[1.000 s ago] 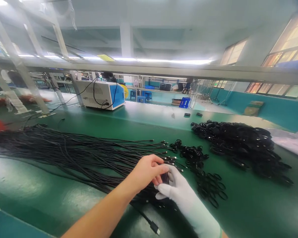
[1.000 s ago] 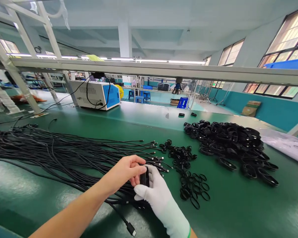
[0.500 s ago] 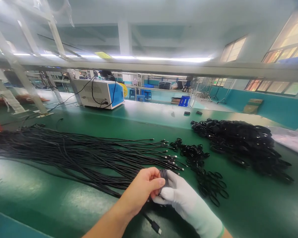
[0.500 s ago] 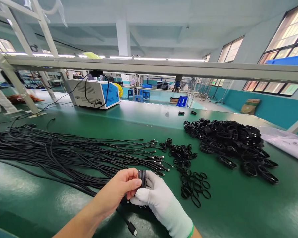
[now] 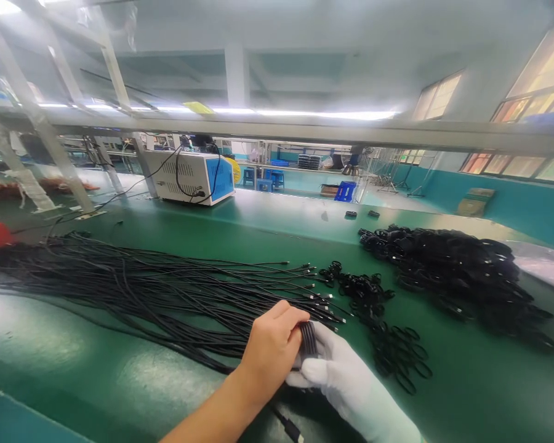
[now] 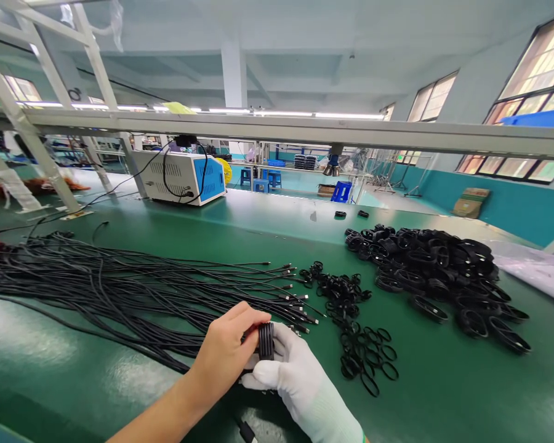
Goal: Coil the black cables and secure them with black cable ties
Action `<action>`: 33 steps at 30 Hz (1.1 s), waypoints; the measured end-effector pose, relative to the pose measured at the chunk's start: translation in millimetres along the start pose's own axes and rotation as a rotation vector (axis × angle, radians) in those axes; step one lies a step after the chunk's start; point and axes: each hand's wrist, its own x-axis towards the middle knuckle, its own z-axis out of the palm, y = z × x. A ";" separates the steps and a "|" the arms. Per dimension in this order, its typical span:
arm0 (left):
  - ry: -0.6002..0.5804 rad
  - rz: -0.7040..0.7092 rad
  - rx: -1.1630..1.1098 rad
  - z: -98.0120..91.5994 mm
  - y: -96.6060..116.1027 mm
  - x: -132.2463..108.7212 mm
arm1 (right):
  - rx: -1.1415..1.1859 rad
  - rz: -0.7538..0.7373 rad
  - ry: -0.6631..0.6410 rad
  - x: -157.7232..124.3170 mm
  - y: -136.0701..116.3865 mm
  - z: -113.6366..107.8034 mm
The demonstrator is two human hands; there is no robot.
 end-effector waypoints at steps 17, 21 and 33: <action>-0.109 -0.404 -0.136 -35.4 -40.9 28.4 | -0.221 -0.088 0.248 -2.1 -44.0 -35.1; -0.110 -0.412 -0.052 -29.3 -57.5 30.0 | -0.555 -0.235 0.738 -16.8 -93.9 -96.9; -0.235 -0.217 0.102 -13.2 -46.6 23.8 | -1.030 -0.108 1.261 -90.2 -138.8 -262.6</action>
